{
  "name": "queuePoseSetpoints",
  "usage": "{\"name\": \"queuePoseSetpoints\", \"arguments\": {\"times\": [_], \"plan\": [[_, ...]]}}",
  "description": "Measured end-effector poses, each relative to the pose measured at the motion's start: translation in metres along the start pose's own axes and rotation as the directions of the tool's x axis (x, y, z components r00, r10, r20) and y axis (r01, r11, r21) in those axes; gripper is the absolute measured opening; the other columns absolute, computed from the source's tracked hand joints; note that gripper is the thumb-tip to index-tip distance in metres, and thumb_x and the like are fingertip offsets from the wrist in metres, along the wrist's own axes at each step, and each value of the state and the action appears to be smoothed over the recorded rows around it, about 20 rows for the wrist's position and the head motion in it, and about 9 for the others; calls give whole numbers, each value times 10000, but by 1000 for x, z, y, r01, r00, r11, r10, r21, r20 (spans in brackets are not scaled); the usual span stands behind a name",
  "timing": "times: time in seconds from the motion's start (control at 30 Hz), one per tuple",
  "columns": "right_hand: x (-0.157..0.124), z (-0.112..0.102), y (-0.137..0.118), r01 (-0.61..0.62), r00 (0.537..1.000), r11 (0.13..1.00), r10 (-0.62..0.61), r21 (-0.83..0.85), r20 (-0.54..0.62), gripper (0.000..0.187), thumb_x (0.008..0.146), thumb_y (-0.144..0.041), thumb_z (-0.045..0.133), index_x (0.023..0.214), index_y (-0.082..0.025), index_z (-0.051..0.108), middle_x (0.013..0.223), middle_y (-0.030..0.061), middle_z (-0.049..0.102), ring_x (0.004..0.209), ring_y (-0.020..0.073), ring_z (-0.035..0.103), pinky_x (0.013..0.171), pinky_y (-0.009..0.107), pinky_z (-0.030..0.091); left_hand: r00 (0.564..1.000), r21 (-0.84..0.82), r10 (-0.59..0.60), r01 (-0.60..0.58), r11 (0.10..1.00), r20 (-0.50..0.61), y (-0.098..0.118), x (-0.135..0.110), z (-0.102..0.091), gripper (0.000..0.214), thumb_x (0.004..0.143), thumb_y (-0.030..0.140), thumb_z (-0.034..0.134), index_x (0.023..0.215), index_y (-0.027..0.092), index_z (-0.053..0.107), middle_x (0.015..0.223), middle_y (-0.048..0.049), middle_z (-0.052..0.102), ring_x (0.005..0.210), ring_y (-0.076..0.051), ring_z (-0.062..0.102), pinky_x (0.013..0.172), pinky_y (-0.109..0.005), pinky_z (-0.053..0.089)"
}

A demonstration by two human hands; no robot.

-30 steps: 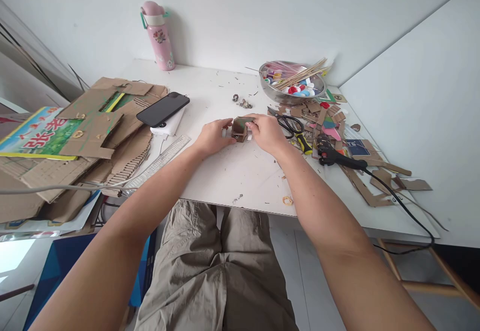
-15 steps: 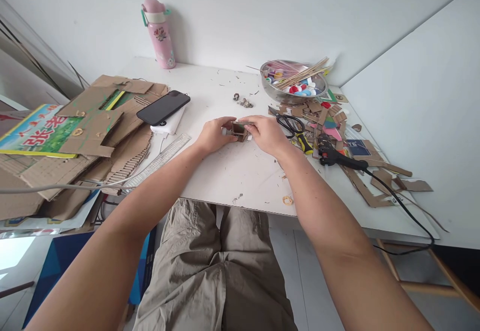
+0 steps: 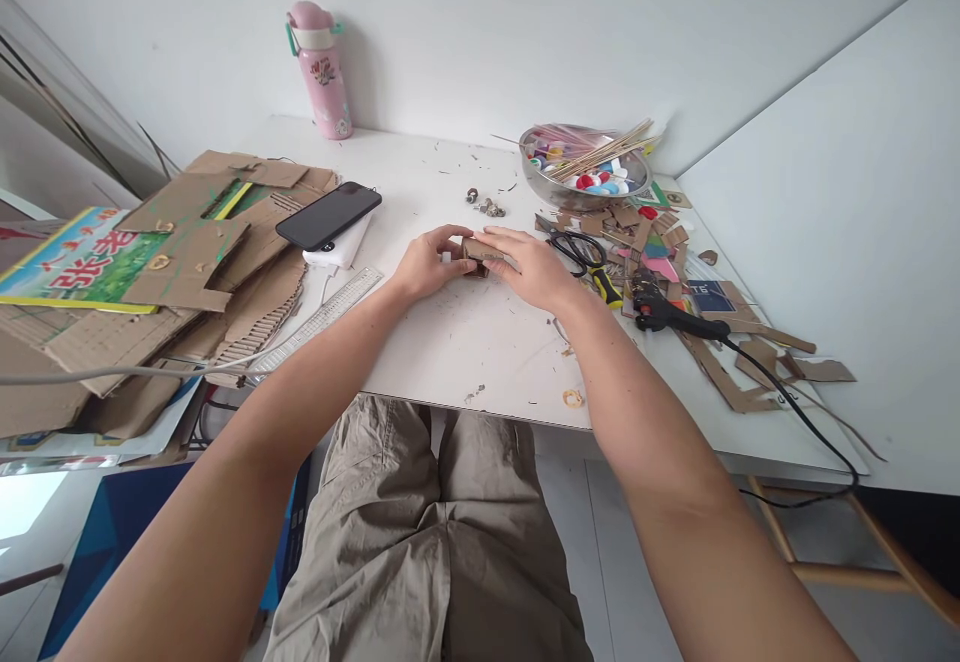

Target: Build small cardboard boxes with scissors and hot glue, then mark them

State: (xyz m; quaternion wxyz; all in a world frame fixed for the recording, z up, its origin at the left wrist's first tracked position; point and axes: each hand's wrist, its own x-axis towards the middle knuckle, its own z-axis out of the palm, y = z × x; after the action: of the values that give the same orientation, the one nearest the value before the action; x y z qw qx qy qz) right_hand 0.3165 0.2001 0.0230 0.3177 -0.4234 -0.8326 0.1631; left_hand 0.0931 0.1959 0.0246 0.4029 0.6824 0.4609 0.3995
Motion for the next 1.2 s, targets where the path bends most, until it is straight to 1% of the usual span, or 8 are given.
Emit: {"name": "queuePoseSetpoints", "arguments": {"times": [0.1, 0.17, 0.27, 0.37, 0.5, 0.67, 0.97, 1.2], "plan": [[2, 1, 2, 55, 996, 998, -57, -27, -65, 340, 1004, -261, 675, 1301, -278, 840, 1382, 108, 813, 1314, 336, 763, 1165, 546, 618, 1000, -21, -12, 12, 1000, -8, 3, 0, 0, 439, 710, 422, 848, 1096, 226, 776, 747, 45, 717, 694, -155, 599, 733, -291, 482], [3, 2, 1, 78, 991, 997, -79, -11, -109, 296, 986, -252, 672, 1230, -267, 840, 1273, 103, 843, 1210, 330, 788, 1097, 519, 646, 999, -37, -26, 25, 999, -23, 3, 0, 1, 406, 714, 442, 848, 1048, 225, 770, 709, 48, 701, 675, -152, 575, 709, -285, 465], [4, 4, -1, 49, 985, 998, -42, 36, -167, 223, 959, -259, 691, 1135, -264, 826, 1152, 90, 863, 1086, 315, 799, 981, 473, 669, 999, -66, -39, 36, 997, -37, 4, 1, 3, 366, 708, 450, 864, 978, 228, 756, 658, 47, 685, 684, -165, 594, 691, -283, 452], [5, 7, -3, 19, 978, 996, 0, 85, -208, 185, 912, -242, 713, 1061, -264, 819, 1117, 81, 869, 1057, 305, 804, 930, 450, 667, 998, -81, -42, 39, 996, -38, 4, 2, 4, 346, 700, 445, 867, 942, 230, 746, 634, 51, 679, 678, -168, 596, 677, -282, 441], [7, 9, -4, -5, 972, 993, 34, 122, -233, 152, 895, -257, 716, 996, -262, 831, 1079, 78, 882, 1047, 303, 810, 927, 449, 665, 998, -83, -59, 56, 995, -37, 5, 2, 3, 350, 687, 457, 851, 930, 230, 741, 609, 61, 651, 632, -155, 542, 644, -283, 405], [10, 7, -1, -38, 974, 981, 78, 188, -211, 231, 884, -227, 667, 1001, -253, 864, 1083, 69, 897, 983, 291, 830, 957, 456, 674, 995, -78, -91, 87, 993, -48, 8, 3, 3, 337, 677, 468, 825, 904, 235, 739, 574, 74, 587, 617, -153, 520, 637, -289, 387], [11, 5, -3, -92, 971, 969, 139, 230, -195, 198, 851, -220, 724, 977, -254, 873, 996, 46, 898, 962, 293, 843, 1009, 482, 675, 994, -52, -95, 92, 994, -53, 8, 3, 2, 340, 693, 455, 834, 940, 227, 782, 622, 51, 642, 649, -164, 572, 663, -290, 430], [12, 7, -9, -153, 951, 952, 215, 265, -223, 156, 833, -201, 727, 926, -234, 847, 933, 54, 879, 925, 280, 836, 960, 453, 682, 993, -32, -110, 108, 994, -49, 11, 3, 2, 349, 712, 472, 807, 952, 220, 783, 630, 42, 645, 650, -162, 552, 671, -293, 425]]}}
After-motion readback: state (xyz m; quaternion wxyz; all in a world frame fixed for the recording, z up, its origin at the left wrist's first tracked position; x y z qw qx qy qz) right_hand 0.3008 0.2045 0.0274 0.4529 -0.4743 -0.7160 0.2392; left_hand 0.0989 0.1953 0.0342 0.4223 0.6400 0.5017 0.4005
